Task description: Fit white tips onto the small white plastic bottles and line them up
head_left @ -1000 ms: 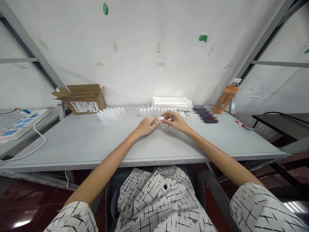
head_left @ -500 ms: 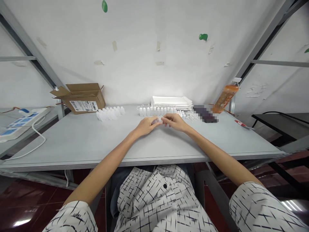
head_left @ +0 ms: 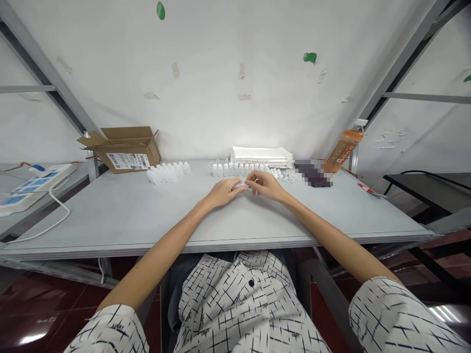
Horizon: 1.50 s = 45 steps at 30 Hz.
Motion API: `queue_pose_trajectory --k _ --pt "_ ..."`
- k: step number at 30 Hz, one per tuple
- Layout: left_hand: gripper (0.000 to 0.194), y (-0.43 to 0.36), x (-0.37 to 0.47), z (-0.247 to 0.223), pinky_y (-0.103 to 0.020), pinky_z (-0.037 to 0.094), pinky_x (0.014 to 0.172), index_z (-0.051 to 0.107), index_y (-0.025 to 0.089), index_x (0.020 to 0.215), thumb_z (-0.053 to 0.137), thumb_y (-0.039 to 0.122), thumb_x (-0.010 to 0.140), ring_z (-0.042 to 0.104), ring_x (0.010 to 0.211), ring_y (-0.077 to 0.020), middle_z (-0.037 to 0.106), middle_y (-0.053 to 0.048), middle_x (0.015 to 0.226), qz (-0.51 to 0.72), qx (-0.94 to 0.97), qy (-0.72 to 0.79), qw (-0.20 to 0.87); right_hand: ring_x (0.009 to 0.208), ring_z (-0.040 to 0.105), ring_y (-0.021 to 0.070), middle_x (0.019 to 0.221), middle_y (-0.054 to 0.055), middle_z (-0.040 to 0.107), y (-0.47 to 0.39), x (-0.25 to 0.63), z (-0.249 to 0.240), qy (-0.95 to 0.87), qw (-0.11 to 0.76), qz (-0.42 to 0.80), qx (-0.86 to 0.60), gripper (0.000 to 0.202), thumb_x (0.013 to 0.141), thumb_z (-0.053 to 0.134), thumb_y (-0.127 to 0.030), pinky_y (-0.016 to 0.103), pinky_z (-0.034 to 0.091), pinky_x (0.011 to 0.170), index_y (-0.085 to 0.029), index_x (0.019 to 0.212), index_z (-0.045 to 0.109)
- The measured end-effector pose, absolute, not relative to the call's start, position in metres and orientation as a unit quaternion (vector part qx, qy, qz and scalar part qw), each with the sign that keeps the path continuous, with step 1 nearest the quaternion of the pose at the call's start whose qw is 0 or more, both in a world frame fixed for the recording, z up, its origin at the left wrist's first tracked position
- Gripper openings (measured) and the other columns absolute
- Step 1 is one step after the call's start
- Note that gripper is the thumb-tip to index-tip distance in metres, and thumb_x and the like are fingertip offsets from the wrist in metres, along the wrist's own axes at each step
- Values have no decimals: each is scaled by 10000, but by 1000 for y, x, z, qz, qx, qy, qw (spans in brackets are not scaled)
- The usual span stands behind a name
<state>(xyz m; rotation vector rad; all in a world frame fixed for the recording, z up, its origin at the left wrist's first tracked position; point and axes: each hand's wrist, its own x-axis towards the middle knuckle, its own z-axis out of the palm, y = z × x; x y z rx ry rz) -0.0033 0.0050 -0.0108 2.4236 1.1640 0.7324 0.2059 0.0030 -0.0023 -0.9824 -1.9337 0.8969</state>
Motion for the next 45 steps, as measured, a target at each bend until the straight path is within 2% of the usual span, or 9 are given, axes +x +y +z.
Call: queue_pose_trajectory --k 7,14,18,23,26,29,33,40,45 --pt "433 4 -3 -11 -278 347 640 653 173 960 424 540 968 526 671 -176 608 -15 723 278 852 413 162 640 649 161 770 59 676 5 210 0 -761 382 381 -362 355 796 708 -466 238 487 456 -149 943 650" --pt "448 4 -3 -10 -276 351 645 652 180 974 408 555 973 547 702 -181 633 -21 765 250 862 414 150 524 543 122 591 9 602 2 209 2 -775 325 374 -391 352 859 612 -486 242 441 485 -141 840 683" --pt "448 4 -4 -11 -279 364 660 660 185 967 412 558 976 567 728 -188 661 -30 803 248 869 405 138 471 485 104 550 -6 590 0 209 5 -785 298 366 -400 359 889 560 -482 246 391 506 -141 833 655" --pt "425 5 -6 -13 -290 396 721 651 195 1094 429 539 980 604 820 -207 699 -53 964 245 885 385 95 486 447 107 537 0 564 4 208 0 -809 274 336 -397 453 949 436 -528 261 370 549 -177 679 528" --pt "416 6 -6 -13 -293 401 741 639 196 1135 433 523 981 613 885 -220 701 -67 1047 252 885 382 83 506 451 117 537 -6 529 5 206 -3 -813 266 335 -396 482 980 363 -537 270 376 570 -191 667 483" --pt "425 4 -5 -9 -287 386 690 651 186 1058 421 535 981 591 773 -200 691 -46 883 259 876 389 123 520 450 119 547 -13 499 3 205 -3 -803 295 335 -395 483 992 339 -527 268 371 570 -197 660 458" --pt "452 0 -2 -4 -280 367 628 626 175 894 373 536 993 494 564 -159 523 29 540 259 850 396 232 535 447 116 576 -29 504 -1 205 0 -805 325 302 -393 395 967 420 -504 257 350 564 -198 725 474" --pt "378 2 -1 -6 -278 372 642 669 177 920 512 520 926 487 613 -146 571 21 641 288 850 389 209 497 365 100 533 -35 387 1 203 -2 -790 320 352 -388 552 941 403 -618 265 316 517 -205 575 393" --pt "400 -2 0 -1 -281 390 612 633 168 889 476 531 945 472 478 -130 481 62 478 286 824 385 300 566 505 117 633 3 535 1 205 1 -781 348 354 -380 470 910 497 -589 241 380 502 -179 682 533"
